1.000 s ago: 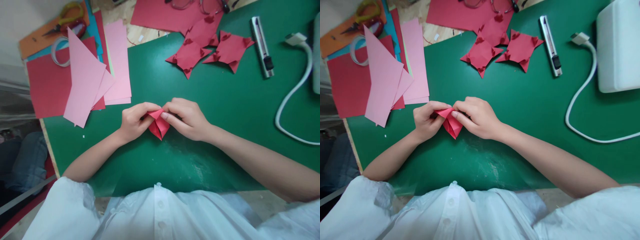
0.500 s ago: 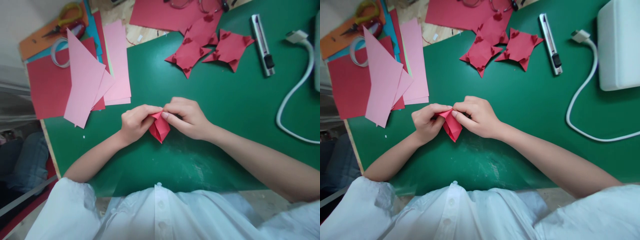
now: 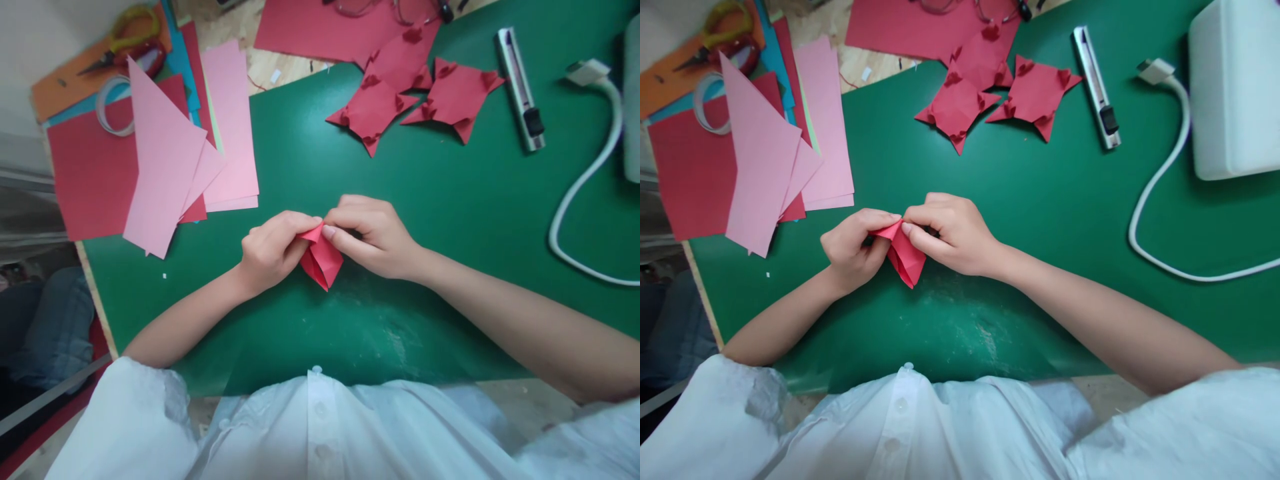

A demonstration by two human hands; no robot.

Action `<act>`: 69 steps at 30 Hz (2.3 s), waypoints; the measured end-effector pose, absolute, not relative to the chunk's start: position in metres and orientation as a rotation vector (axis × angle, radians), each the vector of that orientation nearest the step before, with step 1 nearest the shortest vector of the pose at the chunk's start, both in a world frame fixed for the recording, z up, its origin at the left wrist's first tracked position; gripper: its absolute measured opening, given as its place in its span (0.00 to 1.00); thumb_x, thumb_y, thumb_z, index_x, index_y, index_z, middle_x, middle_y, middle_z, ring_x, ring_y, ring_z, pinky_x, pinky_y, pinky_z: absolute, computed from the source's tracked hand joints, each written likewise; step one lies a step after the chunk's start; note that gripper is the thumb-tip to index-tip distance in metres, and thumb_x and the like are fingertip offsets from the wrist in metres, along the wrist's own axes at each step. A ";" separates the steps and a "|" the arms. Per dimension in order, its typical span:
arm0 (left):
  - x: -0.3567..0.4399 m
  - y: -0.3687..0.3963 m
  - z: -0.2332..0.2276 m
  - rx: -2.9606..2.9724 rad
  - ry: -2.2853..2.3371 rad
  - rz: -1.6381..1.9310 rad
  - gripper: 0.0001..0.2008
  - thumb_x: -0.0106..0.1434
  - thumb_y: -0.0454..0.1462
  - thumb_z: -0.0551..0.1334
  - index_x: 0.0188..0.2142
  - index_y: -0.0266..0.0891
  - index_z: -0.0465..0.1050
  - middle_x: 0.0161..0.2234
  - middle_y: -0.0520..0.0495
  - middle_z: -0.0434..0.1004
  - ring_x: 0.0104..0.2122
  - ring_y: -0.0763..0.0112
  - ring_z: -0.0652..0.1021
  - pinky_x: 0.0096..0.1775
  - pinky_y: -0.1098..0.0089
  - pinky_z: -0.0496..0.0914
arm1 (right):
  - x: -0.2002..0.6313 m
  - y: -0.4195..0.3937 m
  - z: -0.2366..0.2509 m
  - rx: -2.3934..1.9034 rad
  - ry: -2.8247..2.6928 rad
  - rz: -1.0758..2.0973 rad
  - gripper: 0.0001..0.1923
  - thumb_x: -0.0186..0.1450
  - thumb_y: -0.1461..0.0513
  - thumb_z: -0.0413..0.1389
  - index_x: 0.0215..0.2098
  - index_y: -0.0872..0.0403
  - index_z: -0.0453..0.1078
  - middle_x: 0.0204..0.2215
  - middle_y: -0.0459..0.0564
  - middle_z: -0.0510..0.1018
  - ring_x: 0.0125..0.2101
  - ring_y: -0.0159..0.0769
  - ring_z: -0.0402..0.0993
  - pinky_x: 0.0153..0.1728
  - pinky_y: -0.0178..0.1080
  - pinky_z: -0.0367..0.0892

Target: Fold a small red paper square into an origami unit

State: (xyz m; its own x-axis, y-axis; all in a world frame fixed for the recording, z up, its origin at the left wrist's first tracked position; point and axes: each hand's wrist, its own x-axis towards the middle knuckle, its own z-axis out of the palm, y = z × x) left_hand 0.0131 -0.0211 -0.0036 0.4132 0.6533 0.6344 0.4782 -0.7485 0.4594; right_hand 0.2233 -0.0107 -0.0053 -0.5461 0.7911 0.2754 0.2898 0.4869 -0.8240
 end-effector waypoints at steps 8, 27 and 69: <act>0.011 -0.023 -0.009 2.512 0.934 1.228 0.04 0.75 0.33 0.62 0.45 0.39 0.77 0.39 0.50 0.87 0.39 0.78 0.86 0.41 0.80 0.78 | 0.221 -0.012 -0.007 -0.866 -2.056 0.898 0.16 0.73 0.63 0.51 0.27 0.54 0.64 0.20 0.42 0.68 0.26 0.28 0.62 0.31 0.36 0.55; 0.008 -0.006 -0.007 1.976 0.956 1.052 0.12 0.73 0.46 0.67 0.38 0.40 0.76 0.34 0.50 0.84 0.33 0.76 0.81 0.36 0.75 0.75 | 0.220 -0.013 -0.011 -0.872 -2.063 0.742 0.11 0.78 0.61 0.51 0.36 0.53 0.69 0.28 0.45 0.75 0.28 0.28 0.68 0.33 0.34 0.62; 0.005 -0.005 0.001 2.099 0.920 0.855 0.17 0.78 0.42 0.58 0.33 0.38 0.75 0.27 0.53 0.78 0.27 0.79 0.75 0.33 0.77 0.69 | 0.220 -0.018 -0.009 -0.895 -1.973 0.755 0.11 0.72 0.66 0.56 0.31 0.53 0.63 0.28 0.43 0.74 0.28 0.26 0.68 0.32 0.32 0.61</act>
State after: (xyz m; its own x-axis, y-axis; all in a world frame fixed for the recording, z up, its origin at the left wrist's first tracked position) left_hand 0.0054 -0.0045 0.0005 0.5337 0.7947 0.2891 0.3468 -0.5175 0.7822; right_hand 0.2196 -0.0178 -0.0091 -0.4090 0.8042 0.4312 0.3107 0.5671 -0.7628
